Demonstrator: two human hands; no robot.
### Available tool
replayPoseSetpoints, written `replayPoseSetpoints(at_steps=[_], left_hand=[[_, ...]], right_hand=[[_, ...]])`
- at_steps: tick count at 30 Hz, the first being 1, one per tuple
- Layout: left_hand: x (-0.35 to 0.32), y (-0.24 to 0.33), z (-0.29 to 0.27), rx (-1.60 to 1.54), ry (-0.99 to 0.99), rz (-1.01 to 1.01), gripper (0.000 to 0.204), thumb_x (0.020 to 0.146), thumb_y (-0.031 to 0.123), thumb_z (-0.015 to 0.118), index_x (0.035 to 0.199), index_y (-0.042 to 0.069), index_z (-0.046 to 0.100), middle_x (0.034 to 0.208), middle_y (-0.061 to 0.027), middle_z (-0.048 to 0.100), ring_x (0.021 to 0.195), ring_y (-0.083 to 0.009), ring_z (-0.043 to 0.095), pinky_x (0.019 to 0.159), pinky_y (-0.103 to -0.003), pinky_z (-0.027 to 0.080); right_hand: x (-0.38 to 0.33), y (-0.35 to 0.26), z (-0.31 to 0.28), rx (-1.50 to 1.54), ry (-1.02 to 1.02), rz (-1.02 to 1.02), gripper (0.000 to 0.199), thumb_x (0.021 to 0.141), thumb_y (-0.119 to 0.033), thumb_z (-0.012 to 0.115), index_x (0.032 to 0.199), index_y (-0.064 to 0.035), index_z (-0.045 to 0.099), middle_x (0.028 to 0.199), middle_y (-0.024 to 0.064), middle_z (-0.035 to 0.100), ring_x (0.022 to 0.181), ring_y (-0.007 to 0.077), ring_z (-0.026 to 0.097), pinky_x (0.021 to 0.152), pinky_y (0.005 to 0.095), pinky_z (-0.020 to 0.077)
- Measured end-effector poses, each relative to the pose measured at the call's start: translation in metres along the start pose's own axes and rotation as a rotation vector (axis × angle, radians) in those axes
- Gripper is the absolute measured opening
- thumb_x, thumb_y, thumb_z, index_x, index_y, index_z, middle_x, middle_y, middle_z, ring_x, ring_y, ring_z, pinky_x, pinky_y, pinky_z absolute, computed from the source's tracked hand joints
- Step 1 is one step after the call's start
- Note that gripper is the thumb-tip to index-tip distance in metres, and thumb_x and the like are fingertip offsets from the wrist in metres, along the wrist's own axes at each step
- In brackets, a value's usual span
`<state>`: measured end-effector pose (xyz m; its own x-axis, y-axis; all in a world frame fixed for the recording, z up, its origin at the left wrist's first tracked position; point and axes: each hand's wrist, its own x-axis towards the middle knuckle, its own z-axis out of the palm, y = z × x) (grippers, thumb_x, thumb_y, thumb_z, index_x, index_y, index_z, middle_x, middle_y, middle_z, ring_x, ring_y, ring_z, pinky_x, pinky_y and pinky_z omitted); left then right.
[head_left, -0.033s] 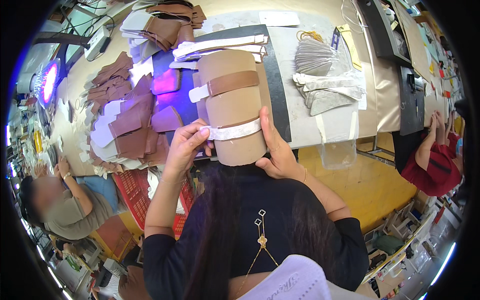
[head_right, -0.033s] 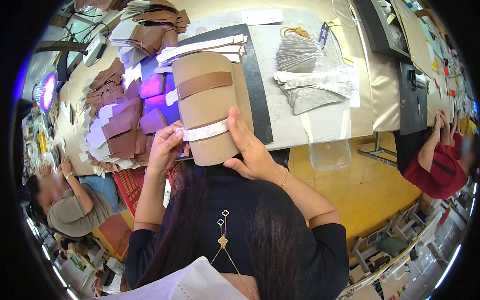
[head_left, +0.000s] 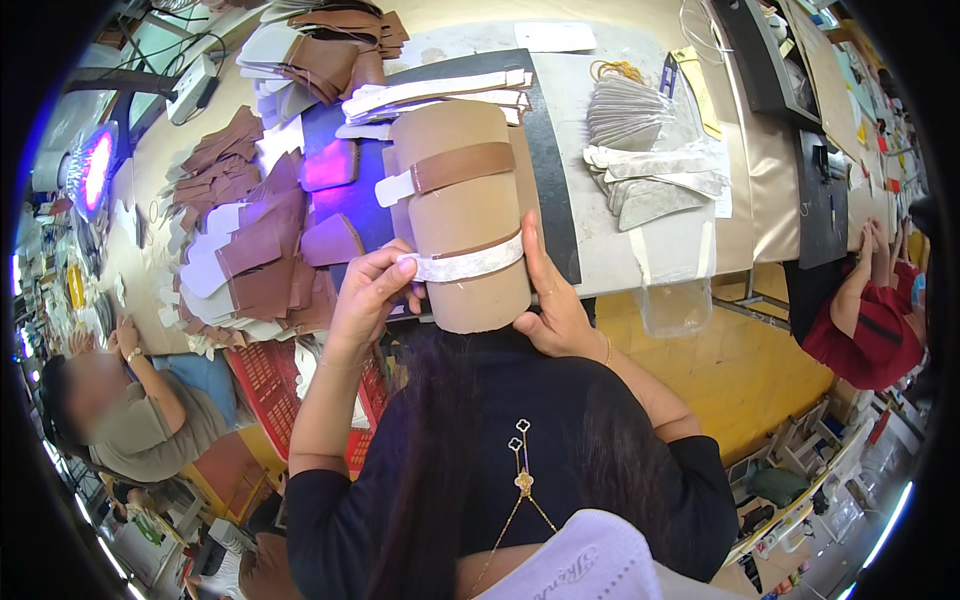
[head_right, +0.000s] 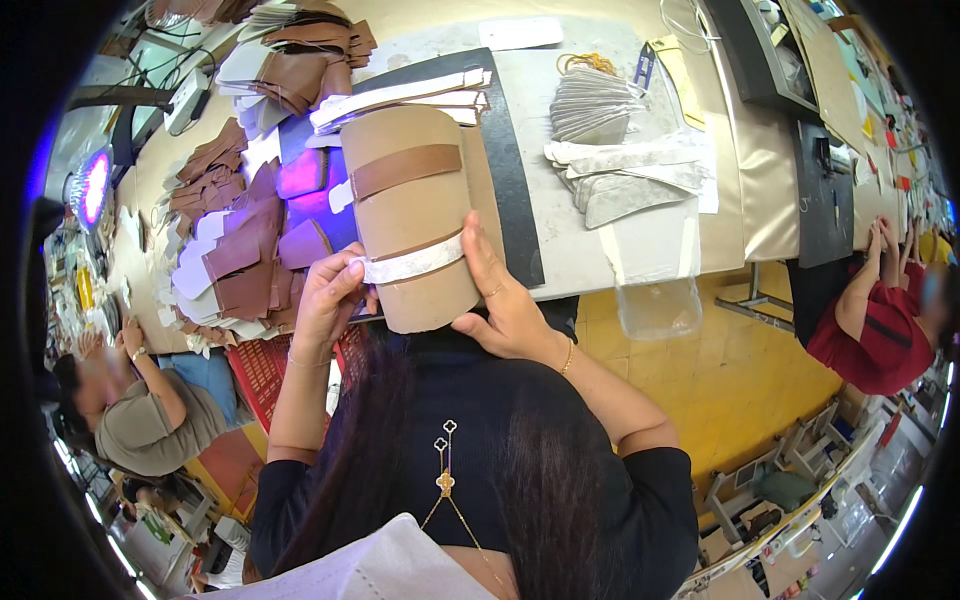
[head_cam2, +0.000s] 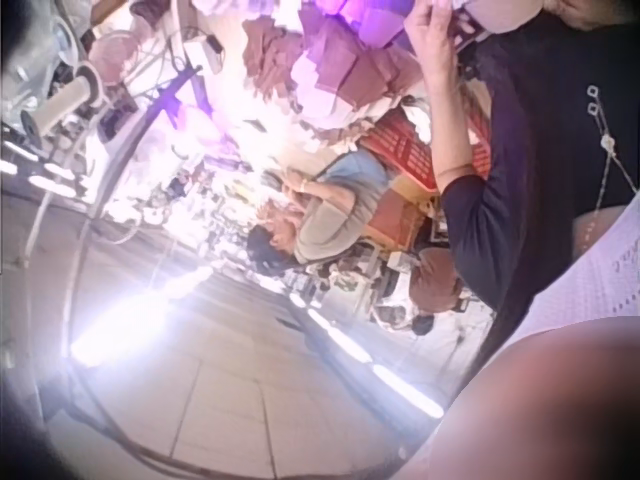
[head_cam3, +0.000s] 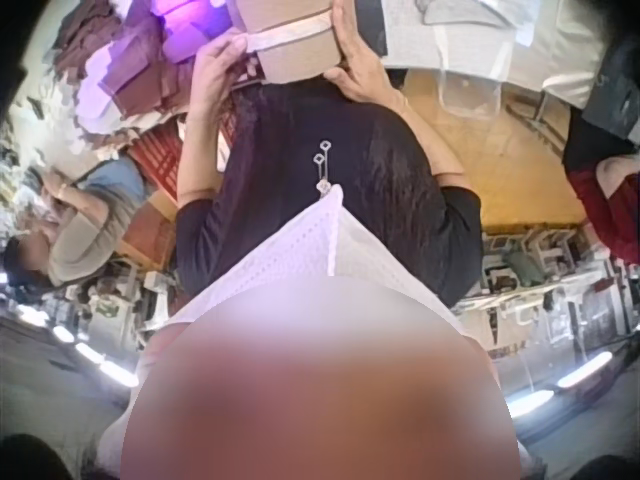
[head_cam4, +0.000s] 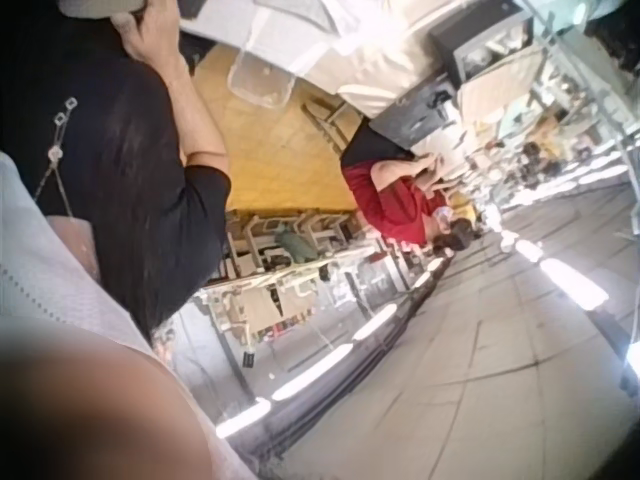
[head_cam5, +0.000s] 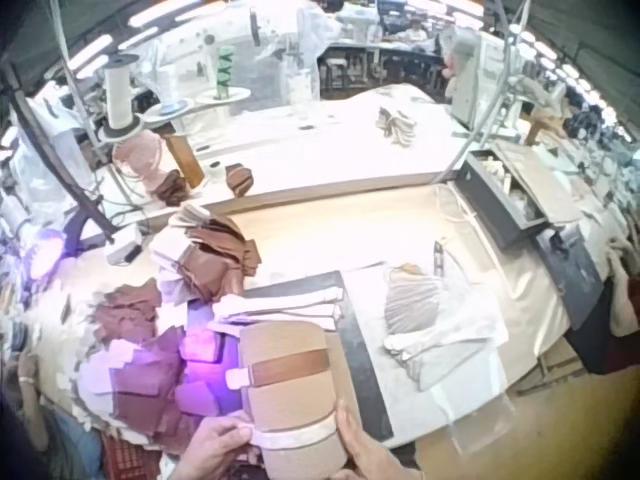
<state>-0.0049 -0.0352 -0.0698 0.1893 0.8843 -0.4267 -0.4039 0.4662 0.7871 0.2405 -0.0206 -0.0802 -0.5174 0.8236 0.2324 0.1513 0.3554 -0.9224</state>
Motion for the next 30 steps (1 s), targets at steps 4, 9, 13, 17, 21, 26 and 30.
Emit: replayPoseSetpoints(at_steps=[4, 9, 13, 17, 21, 26, 30], left_hand=[[0.003, -0.001, -0.001, 0.044, 0.032, -0.016, 0.021, 0.090, 0.018, 0.060, 0.083, -0.002, 0.062, 0.077, -0.0033, 0.054, 0.061, -0.0105, 0.055, 0.050, -0.022, 0.046], [-0.006, 0.027, 0.011, 0.225, -0.057, 0.011, 0.021, 0.090, 0.018, 0.061, 0.083, -0.002, 0.063, 0.064, -0.0025, 0.055, 0.051, -0.0085, 0.050, 0.045, -0.022, 0.039], [-0.007, 0.065, 0.038, 0.460, -0.289, 0.243, 0.017, 0.083, 0.013, 0.067, 0.082, -0.004, 0.066, 0.064, -0.0019, 0.057, 0.051, -0.0071, 0.049, 0.047, -0.022, 0.037], [0.010, 0.090, 0.064, 0.393, -0.382, 0.397, 0.017, 0.081, 0.015, 0.069, 0.082, -0.002, 0.067, 0.061, -0.0004, 0.057, 0.050, -0.0068, 0.048, 0.047, -0.021, 0.035], [0.031, 0.109, 0.054, 0.291, -0.033, 0.345, 0.017, 0.083, 0.021, 0.067, 0.080, 0.005, 0.064, 0.057, 0.0018, 0.054, 0.046, -0.0049, 0.046, 0.044, -0.018, 0.032], [0.098, 0.130, -0.008, 0.515, 0.156, 0.183, 0.026, 0.087, 0.032, 0.063, 0.076, 0.008, 0.059, 0.053, 0.0053, 0.046, 0.044, -0.0028, 0.039, 0.041, -0.018, 0.027], [0.128, 0.121, -0.039, 1.048, 0.388, -0.047, 0.030, 0.085, 0.035, 0.065, 0.083, 0.005, 0.060, 0.056, 0.0043, 0.046, 0.045, -0.0058, 0.037, 0.044, -0.021, 0.029]], right_hand=[[-0.008, 0.013, -0.004, 0.328, 0.024, 0.228, 0.081, 0.093, -0.051, 0.040, 0.146, -0.0027, 0.001, 0.149, 0.0209, 0.021, 0.136, 0.0333, 0.027, 0.110, 0.0355, 0.0251], [0.007, 0.027, -0.057, -0.290, 0.191, 0.166, 0.038, 0.090, -0.017, 0.058, 0.127, -0.0056, 0.053, 0.132, 0.0124, 0.051, 0.109, 0.0298, 0.054, 0.095, 0.0367, 0.0416], [0.026, 0.052, -0.116, -0.975, 0.351, 0.052, 0.030, 0.074, -0.005, 0.068, 0.102, -0.0157, 0.070, 0.115, 0.0063, 0.058, 0.100, 0.0275, 0.053, 0.088, 0.0362, 0.0412], [0.031, 0.062, -0.141, -1.086, 0.244, 0.036, 0.029, 0.073, -0.007, 0.069, 0.100, -0.0163, 0.070, 0.114, 0.0040, 0.059, 0.103, 0.0243, 0.053, 0.090, 0.0362, 0.0381], [0.034, 0.063, -0.144, -1.099, 0.200, -0.036, 0.027, 0.072, -0.008, 0.070, 0.098, -0.0145, 0.070, 0.108, 0.0031, 0.061, 0.098, 0.0214, 0.056, 0.087, 0.0356, 0.0400], [0.031, 0.066, -0.150, -1.126, 0.163, -0.150, 0.025, 0.070, -0.005, 0.069, 0.095, -0.0103, 0.068, 0.100, 0.0040, 0.062, 0.092, 0.0209, 0.060, 0.083, 0.0346, 0.0431], [0.027, 0.071, -0.155, -1.132, 0.124, -0.196, 0.028, 0.067, -0.003, 0.067, 0.094, -0.0096, 0.067, 0.098, 0.0047, 0.062, 0.092, 0.0213, 0.060, 0.082, 0.0358, 0.0449]])
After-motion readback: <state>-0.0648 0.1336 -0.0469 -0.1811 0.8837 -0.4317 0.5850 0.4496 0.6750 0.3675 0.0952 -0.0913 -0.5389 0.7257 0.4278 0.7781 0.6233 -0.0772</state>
